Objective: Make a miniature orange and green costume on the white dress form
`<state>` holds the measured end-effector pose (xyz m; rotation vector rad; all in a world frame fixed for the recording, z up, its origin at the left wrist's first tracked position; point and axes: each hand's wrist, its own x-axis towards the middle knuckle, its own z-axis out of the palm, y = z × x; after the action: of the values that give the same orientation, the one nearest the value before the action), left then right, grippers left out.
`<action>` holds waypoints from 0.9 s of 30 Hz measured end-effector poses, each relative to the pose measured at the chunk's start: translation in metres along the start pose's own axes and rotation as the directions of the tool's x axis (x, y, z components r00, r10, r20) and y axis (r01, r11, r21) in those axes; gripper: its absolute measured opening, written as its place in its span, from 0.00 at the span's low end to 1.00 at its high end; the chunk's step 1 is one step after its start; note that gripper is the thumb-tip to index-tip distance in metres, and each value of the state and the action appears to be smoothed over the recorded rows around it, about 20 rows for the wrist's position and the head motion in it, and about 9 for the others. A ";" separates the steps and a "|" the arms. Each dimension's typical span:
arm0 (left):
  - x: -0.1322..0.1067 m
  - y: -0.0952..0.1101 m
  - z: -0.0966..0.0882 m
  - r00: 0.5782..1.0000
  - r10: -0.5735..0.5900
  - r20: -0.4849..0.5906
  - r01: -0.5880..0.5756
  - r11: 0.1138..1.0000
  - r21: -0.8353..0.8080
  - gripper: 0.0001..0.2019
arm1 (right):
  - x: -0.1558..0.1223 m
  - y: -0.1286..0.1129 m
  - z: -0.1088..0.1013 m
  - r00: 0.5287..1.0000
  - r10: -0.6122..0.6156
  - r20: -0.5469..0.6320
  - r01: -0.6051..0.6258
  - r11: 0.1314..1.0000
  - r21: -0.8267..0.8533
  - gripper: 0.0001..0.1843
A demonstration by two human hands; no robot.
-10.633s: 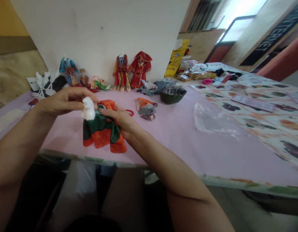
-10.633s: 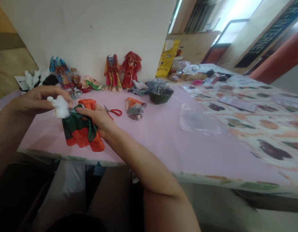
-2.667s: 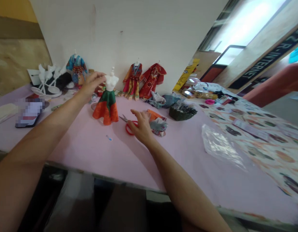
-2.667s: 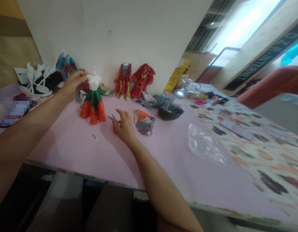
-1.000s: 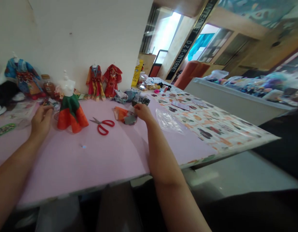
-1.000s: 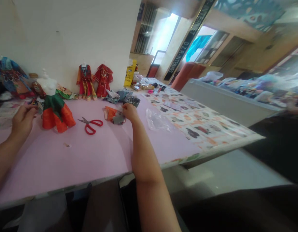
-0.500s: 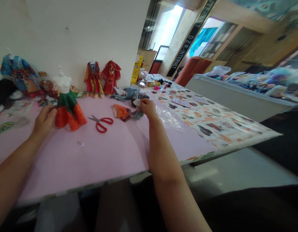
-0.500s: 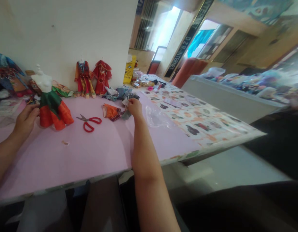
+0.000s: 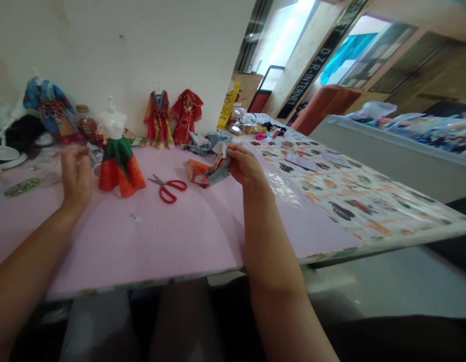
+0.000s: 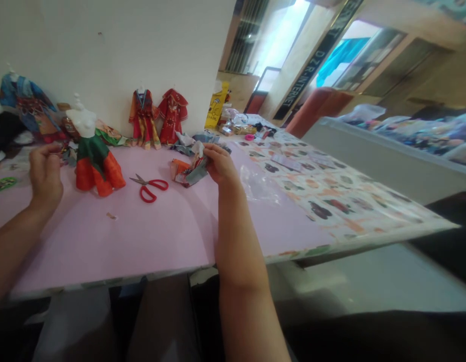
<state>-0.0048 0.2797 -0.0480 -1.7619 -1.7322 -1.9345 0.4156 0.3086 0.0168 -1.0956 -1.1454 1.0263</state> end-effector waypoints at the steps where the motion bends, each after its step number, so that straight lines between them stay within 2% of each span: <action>1: -0.002 0.004 0.000 0.998 0.060 -0.009 -0.060 0.998 0.000 0.18 | -0.001 -0.001 0.002 1.000 0.004 0.017 -0.005 1.000 0.020 0.09; 3: -0.008 0.015 0.000 0.970 0.240 -0.049 -0.239 0.971 0.011 0.20 | -0.004 -0.002 0.009 0.998 0.003 0.056 -0.006 0.998 0.055 0.08; 6: -0.024 0.041 0.003 0.853 0.515 -0.091 -0.513 0.857 0.044 0.24 | -0.010 -0.004 0.021 0.990 0.019 0.141 -0.036 0.993 0.116 0.05; 8: -0.039 0.065 0.011 0.788 0.615 -0.004 -0.615 0.788 0.010 0.21 | -0.015 -0.005 0.030 0.974 0.045 0.222 -0.082 0.983 0.161 0.05; 9: -0.047 0.077 0.017 0.752 0.652 0.099 -0.651 0.758 -0.042 0.19 | -0.017 -0.005 0.035 0.963 0.051 0.264 -0.101 0.978 0.180 0.06; 10: -0.054 0.088 0.024 0.737 0.641 0.215 -0.635 0.765 -0.104 0.18 | -0.020 -0.005 0.039 0.952 0.050 0.302 -0.113 0.974 0.194 0.07; 12: -0.064 0.108 0.041 0.711 0.582 0.395 -0.537 0.812 -0.229 0.21 | -0.024 -0.005 0.046 0.932 0.041 0.360 -0.125 0.969 0.214 0.08; 13: -0.067 0.116 0.049 0.711 0.511 0.483 -0.431 0.860 -0.275 0.24 | -0.025 -0.004 0.049 0.924 0.039 0.380 -0.130 0.967 0.218 0.08; 15: -0.069 0.126 0.065 0.695 0.316 0.646 -0.119 0.936 -0.331 0.29 | -0.028 -0.004 0.052 0.910 0.047 0.411 -0.146 0.966 0.212 0.07; 17: -0.067 0.128 0.078 0.609 0.139 0.781 0.212 0.920 -0.329 0.29 | -0.030 -0.002 0.054 0.901 0.070 0.428 -0.167 0.967 0.194 0.06; 19: -0.063 0.126 0.086 0.519 0.044 0.853 0.424 0.854 -0.302 0.24 | -0.030 -0.001 0.053 0.904 0.099 0.416 -0.189 0.965 0.180 0.06; 21: -0.060 0.123 0.090 0.474 -0.008 0.880 0.520 0.810 -0.272 0.18 | -0.029 0.000 0.053 0.917 0.118 0.381 -0.201 0.962 0.186 0.06; 23: -0.057 0.120 0.091 0.454 -0.052 0.889 0.569 0.786 -0.244 0.15 | -0.028 0.001 0.053 0.924 0.124 0.361 -0.207 0.958 0.200 0.06; 27: -0.056 0.121 0.089 0.410 -0.098 0.907 0.648 0.731 -0.214 0.17 | -0.027 0.000 0.055 0.919 0.132 0.371 -0.232 0.944 0.237 0.06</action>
<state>0.1527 0.2580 -0.0263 -3.2750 -2.1076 -1.9577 0.3574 0.2891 0.0161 -0.8245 -1.1467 1.5297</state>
